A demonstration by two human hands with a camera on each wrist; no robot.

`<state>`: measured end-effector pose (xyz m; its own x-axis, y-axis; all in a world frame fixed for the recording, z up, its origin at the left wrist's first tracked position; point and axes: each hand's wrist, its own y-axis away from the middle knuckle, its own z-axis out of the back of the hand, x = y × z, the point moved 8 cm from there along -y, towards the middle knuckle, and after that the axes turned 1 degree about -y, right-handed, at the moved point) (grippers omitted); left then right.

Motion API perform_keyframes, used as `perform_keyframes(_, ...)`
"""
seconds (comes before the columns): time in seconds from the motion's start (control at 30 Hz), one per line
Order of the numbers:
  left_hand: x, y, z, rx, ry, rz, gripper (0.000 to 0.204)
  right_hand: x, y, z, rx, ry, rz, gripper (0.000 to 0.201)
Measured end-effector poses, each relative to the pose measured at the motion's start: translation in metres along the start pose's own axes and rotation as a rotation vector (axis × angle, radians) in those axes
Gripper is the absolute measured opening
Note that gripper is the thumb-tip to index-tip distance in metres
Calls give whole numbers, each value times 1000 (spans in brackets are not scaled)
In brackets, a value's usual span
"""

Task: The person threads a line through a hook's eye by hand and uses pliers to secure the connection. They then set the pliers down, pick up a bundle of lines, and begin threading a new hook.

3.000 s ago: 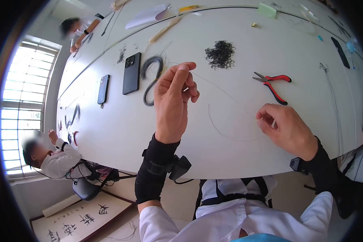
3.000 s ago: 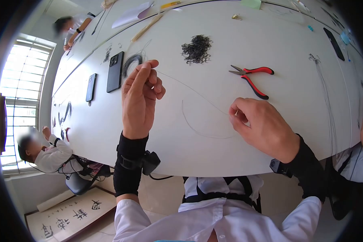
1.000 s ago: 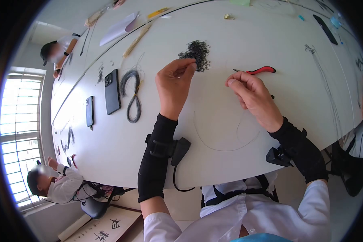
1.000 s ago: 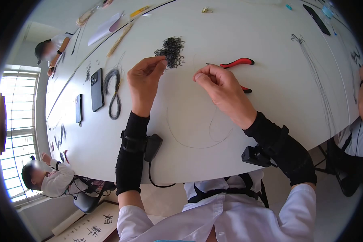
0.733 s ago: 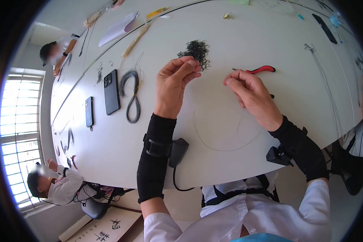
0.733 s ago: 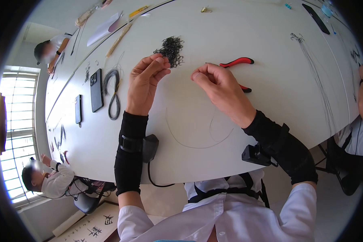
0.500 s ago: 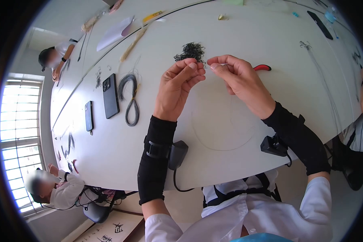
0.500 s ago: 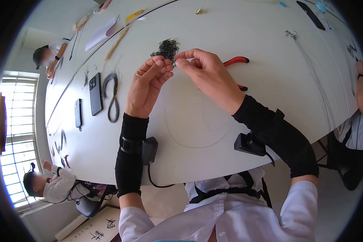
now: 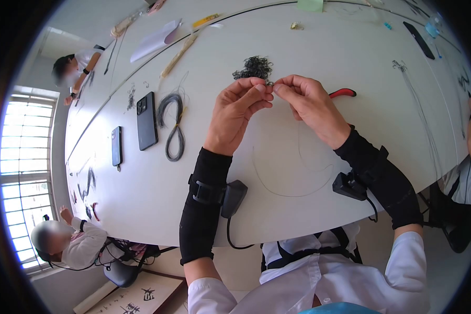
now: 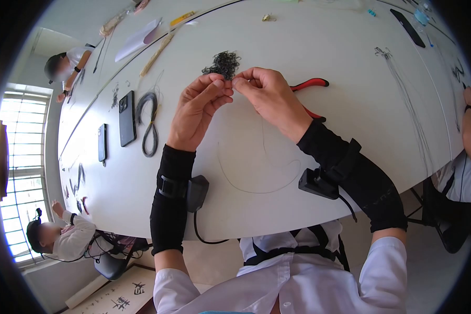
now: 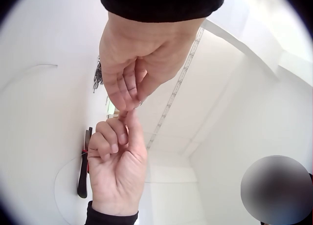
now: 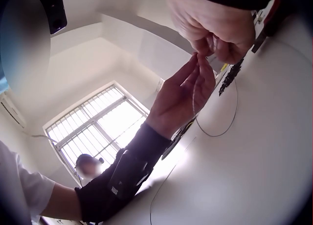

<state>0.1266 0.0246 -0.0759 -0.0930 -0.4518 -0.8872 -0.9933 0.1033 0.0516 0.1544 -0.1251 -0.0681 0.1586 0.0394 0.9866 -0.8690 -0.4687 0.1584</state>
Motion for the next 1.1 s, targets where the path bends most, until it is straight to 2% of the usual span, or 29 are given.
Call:
perform_keyframes(0.4, -1, 1, 2, -72, -87, 19, 14, -1, -4, 3, 0, 31, 57, 27)
perform_keyframes(0.6, -9, 2, 2, -124, -259, -42, 19, 2, -6, 6, -66, 106, 139, 25)
perform_keyframes(0.7, -20, 7, -6, -196, -436, -106, 23, 6, -6, 7, -87, 149, 198, 23)
perform_keyframes(0.8, -16, 6, -9, -132, -516, -69, 26, 6, -7, 7, -99, 163, 216, 22)
perform_keyframes(1.1, -10, 6, -16, -99, -376, -29, 22, 30, 7, 8, -236, 431, 383, 12)
